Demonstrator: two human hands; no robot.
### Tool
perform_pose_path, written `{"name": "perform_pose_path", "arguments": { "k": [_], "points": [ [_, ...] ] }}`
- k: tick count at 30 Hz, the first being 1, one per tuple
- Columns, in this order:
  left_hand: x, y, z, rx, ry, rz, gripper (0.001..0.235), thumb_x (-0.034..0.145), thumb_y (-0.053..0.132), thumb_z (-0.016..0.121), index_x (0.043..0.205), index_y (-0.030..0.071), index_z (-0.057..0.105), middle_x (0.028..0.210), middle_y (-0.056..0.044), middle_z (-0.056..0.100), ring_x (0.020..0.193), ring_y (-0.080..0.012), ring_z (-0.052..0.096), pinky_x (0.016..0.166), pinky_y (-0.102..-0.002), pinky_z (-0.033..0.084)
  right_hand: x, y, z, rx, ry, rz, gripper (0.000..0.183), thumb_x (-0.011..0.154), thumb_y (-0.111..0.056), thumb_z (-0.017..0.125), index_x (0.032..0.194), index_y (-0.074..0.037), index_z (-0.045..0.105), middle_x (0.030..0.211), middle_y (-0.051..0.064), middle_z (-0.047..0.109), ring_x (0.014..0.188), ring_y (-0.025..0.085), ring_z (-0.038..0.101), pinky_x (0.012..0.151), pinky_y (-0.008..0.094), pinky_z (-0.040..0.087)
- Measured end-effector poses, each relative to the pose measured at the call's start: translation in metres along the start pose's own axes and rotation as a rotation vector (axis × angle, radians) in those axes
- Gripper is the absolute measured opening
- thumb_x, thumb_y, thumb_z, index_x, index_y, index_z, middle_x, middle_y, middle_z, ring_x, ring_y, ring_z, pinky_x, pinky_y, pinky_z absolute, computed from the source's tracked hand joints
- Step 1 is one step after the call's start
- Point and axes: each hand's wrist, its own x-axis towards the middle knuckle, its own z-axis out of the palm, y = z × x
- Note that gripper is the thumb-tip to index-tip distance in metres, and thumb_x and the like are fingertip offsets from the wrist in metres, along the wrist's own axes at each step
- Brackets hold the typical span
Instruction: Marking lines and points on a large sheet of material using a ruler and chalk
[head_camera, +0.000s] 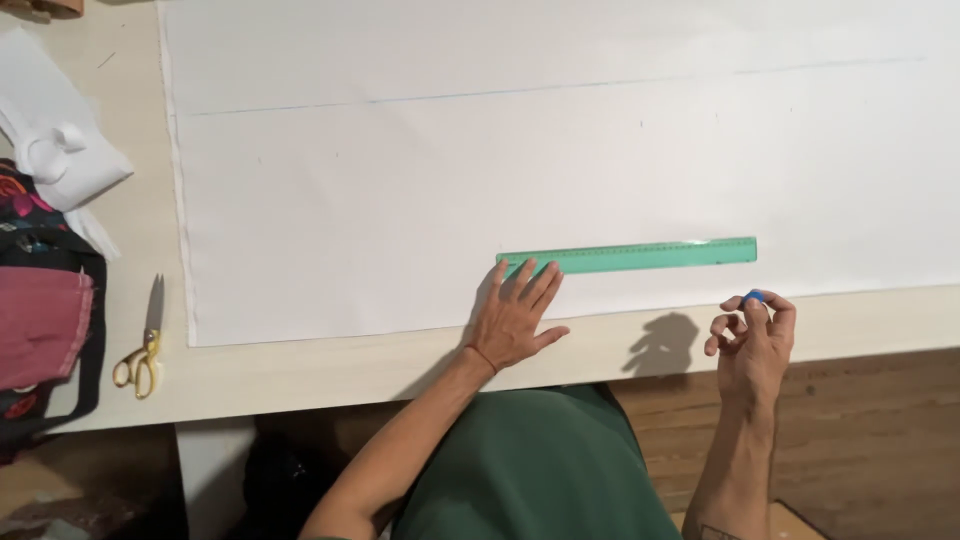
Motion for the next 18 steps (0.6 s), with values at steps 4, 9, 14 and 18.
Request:
{"name": "perform_pose_path", "arguments": {
  "k": [4, 9, 14, 18],
  "points": [
    [-0.010, 0.022, 0.004, -0.107, -0.039, -0.062, 0.098, 0.109, 0.082, 0.052, 0.181, 0.017, 0.047, 0.190, -0.003, 0.043, 0.173, -0.0342, 0.041, 0.142, -0.072, 0.024, 0.020, -0.023, -0.007, -0.098, -0.119, -0.009, 0.027, 0.126, -0.027, 0.064, 0.149, -0.023, 0.051, 0.103, 0.011, 0.068, 0.063, 0.016, 0.060, 0.041, 0.028, 0.047],
    [-0.004, 0.021, 0.006, -0.113, -0.040, -0.100, 0.100, 0.104, 0.085, 0.053, 0.180, 0.021, 0.049, 0.190, 0.000, 0.042, 0.177, -0.0332, 0.032, 0.146, -0.073, 0.016, 0.056, -0.032, 0.018, -0.236, -0.280, -0.062, 0.020, 0.130, -0.022, 0.057, 0.149, -0.019, 0.050, 0.085, 0.008, 0.062, 0.051, 0.013, 0.047, 0.036, 0.024, 0.037],
    [-0.001, 0.019, 0.001, -0.040, -0.014, -0.098, 0.095, 0.108, 0.085, 0.045, 0.179, 0.023, 0.051, 0.191, 0.002, 0.041, 0.176, -0.0305, 0.034, 0.146, -0.070, 0.020, 0.056, -0.032, 0.069, -0.283, -0.476, -0.050, 0.022, 0.127, -0.017, 0.057, 0.148, -0.017, 0.049, 0.080, 0.004, 0.054, 0.052, 0.010, 0.041, 0.038, 0.023, 0.034],
    [-0.002, 0.019, 0.001, -0.051, -0.016, -0.091, 0.095, 0.108, 0.085, 0.045, 0.180, 0.023, 0.049, 0.191, 0.002, 0.040, 0.176, -0.0304, 0.034, 0.147, -0.070, 0.020, 0.049, -0.013, 0.110, -0.308, -0.528, 0.008, 0.022, 0.128, -0.022, 0.055, 0.149, -0.018, 0.049, 0.085, 0.002, 0.058, 0.058, 0.011, 0.051, 0.039, 0.022, 0.037]
  ]
}}
